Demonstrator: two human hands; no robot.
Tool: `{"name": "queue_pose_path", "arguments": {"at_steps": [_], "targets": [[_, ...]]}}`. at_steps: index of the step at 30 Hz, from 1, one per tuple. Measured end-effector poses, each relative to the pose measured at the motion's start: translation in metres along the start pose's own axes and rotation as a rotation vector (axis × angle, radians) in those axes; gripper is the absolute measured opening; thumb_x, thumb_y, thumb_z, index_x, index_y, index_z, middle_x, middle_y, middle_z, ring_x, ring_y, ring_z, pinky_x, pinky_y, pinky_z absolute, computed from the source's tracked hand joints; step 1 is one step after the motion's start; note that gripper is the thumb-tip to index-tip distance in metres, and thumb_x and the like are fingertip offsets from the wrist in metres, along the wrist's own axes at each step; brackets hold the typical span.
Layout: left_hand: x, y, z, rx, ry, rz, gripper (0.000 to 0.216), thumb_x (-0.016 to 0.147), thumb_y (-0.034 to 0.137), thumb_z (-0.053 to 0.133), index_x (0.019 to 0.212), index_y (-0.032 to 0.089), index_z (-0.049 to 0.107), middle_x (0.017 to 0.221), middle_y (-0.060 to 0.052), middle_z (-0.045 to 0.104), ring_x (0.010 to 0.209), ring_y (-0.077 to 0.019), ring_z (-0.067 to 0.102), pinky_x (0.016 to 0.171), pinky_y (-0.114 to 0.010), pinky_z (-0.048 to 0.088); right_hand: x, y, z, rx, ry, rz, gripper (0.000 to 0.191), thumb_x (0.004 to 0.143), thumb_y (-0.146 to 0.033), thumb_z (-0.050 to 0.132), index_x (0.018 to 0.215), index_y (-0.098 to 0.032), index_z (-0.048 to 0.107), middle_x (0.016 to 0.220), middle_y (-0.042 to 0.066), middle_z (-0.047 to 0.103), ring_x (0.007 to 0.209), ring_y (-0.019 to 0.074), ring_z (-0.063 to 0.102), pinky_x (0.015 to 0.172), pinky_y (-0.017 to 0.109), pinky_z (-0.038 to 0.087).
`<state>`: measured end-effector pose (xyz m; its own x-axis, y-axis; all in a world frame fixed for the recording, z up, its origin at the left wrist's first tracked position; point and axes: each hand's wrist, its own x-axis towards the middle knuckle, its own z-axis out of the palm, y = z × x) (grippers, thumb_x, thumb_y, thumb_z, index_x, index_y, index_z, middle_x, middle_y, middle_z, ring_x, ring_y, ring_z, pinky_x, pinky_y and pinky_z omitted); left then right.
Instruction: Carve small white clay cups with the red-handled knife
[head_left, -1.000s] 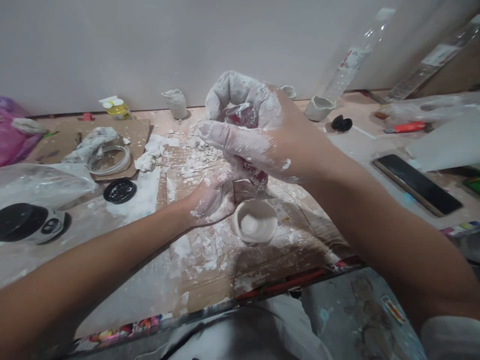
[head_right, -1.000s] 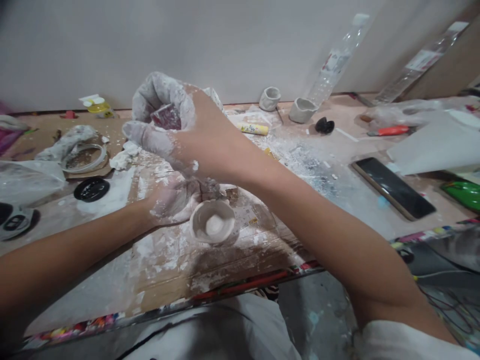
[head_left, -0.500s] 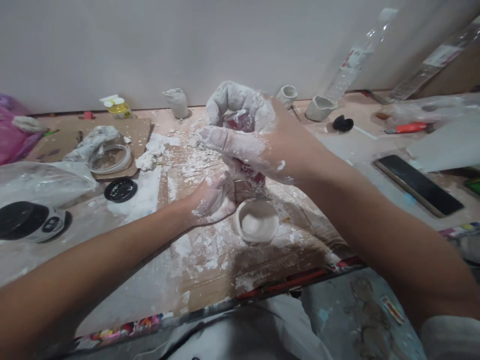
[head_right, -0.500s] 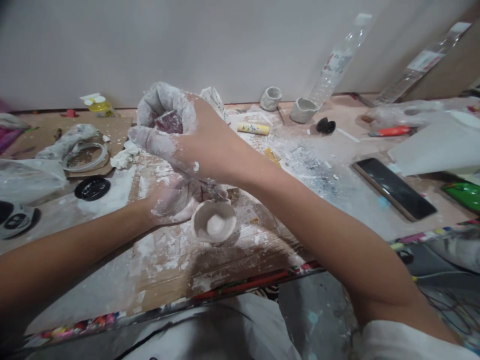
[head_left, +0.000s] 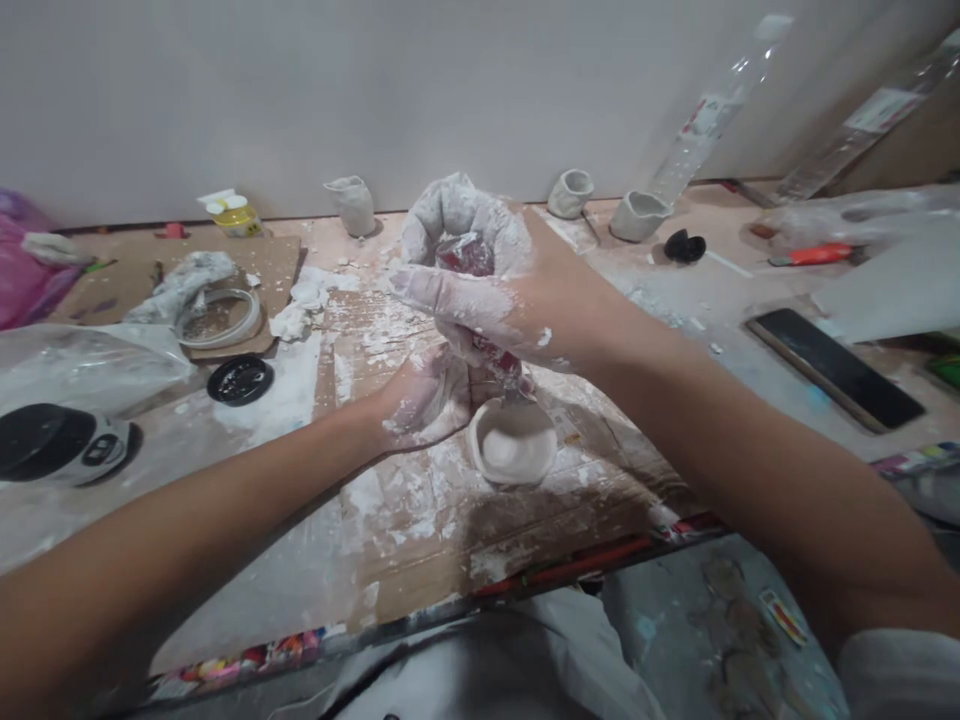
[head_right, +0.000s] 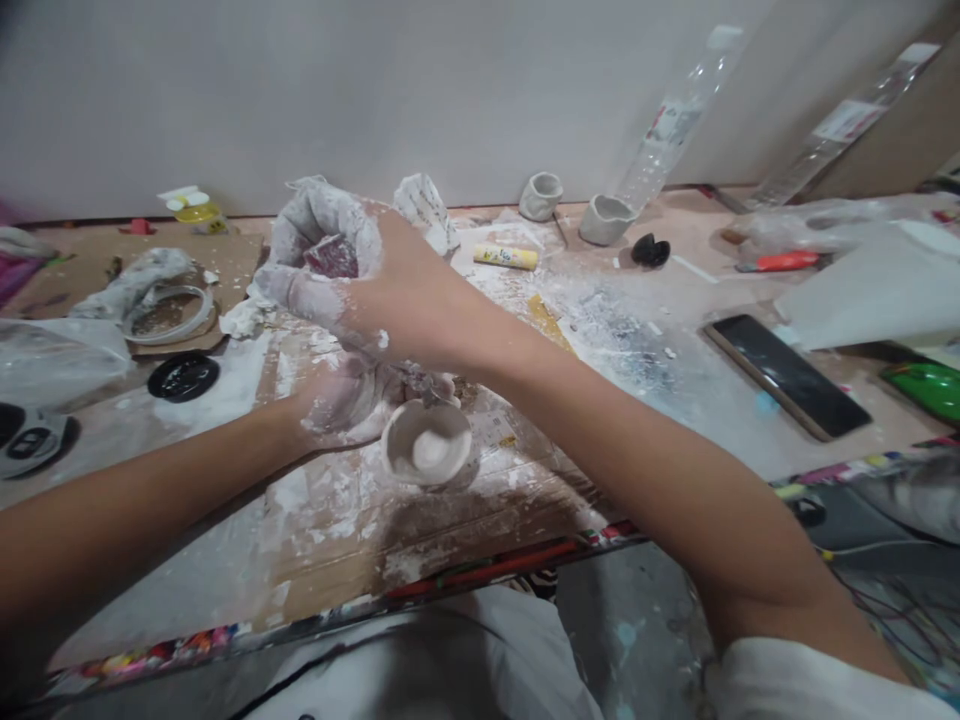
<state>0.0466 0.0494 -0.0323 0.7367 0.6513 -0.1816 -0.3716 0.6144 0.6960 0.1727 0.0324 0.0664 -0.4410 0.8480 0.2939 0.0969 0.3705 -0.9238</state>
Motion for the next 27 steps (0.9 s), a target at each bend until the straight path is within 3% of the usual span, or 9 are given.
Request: {"name": "queue_pose_path", "arguments": {"at_steps": [4, 9, 13, 16, 21, 27], "targets": [[0.0006, -0.0019, -0.0062, 0.033, -0.038, -0.020, 0.030, 0.095, 0.029, 0.048, 0.101, 0.008, 0.069, 0.085, -0.014, 0.076, 0.095, -0.0244, 0.073, 0.098, -0.040, 0.052, -0.0014, -0.0056, -0.0038, 0.085, 0.051, -0.031, 0.019, 0.093, -0.031, 0.065, 0.087, -0.023, 0.049, 0.054, -0.012, 0.049, 0.038, 0.0060, 0.040, 0.034, 0.020, 0.030], [0.0019, -0.0015, -0.0090, 0.060, -0.091, -0.010, 0.019, 0.086, 0.032, 0.061, 0.084, 0.015, 0.070, 0.081, -0.012, 0.076, 0.100, -0.0279, 0.072, 0.094, -0.039, 0.053, -0.0012, -0.0059, -0.0022, 0.090, 0.025, -0.007, 0.024, 0.090, -0.033, 0.069, 0.084, -0.024, 0.048, 0.056, -0.010, 0.048, 0.041, 0.0074, 0.042, 0.036, 0.022, 0.031], [-0.0002, 0.0000, -0.0038, 0.093, 0.009, 0.016, 0.021, 0.091, 0.025, 0.053, 0.080, 0.014, 0.068, 0.076, -0.011, 0.076, 0.097, -0.0257, 0.072, 0.097, -0.039, 0.052, 0.0014, -0.0011, 0.0016, 0.028, 0.009, 0.004, 0.013, 0.093, -0.024, 0.060, 0.086, -0.024, 0.049, 0.052, -0.011, 0.048, 0.037, 0.0072, 0.041, 0.033, 0.021, 0.029], [-0.0012, -0.0004, -0.0027, 0.074, 0.068, -0.023, 0.027, 0.094, 0.028, 0.048, 0.084, 0.012, 0.068, 0.078, -0.012, 0.075, 0.096, -0.0248, 0.071, 0.098, -0.038, 0.051, 0.0034, -0.0021, -0.0001, 0.049, 0.062, -0.013, 0.015, 0.092, -0.023, 0.059, 0.084, -0.024, 0.047, 0.053, -0.011, 0.048, 0.037, 0.0068, 0.039, 0.033, 0.021, 0.029], [0.0011, -0.0027, -0.0052, 0.035, -0.007, -0.034, 0.028, 0.091, 0.027, 0.045, 0.097, 0.012, 0.067, 0.087, -0.014, 0.076, 0.098, -0.0267, 0.071, 0.098, -0.042, 0.051, 0.0033, -0.0093, -0.0043, 0.112, 0.082, -0.027, 0.030, 0.088, -0.037, 0.072, 0.081, -0.024, 0.047, 0.056, -0.010, 0.044, 0.041, 0.0073, 0.041, 0.034, 0.023, 0.026], [-0.0003, -0.0025, -0.0087, 0.088, 0.004, -0.004, 0.035, 0.098, 0.027, 0.039, 0.094, 0.011, 0.069, 0.083, -0.012, 0.076, 0.084, -0.0221, 0.071, 0.091, -0.037, 0.054, 0.0024, -0.0065, -0.0005, 0.059, 0.032, 0.036, 0.025, 0.090, -0.031, 0.070, 0.082, -0.025, 0.047, 0.053, -0.011, 0.050, 0.040, 0.0075, 0.042, 0.036, 0.023, 0.031]]}}
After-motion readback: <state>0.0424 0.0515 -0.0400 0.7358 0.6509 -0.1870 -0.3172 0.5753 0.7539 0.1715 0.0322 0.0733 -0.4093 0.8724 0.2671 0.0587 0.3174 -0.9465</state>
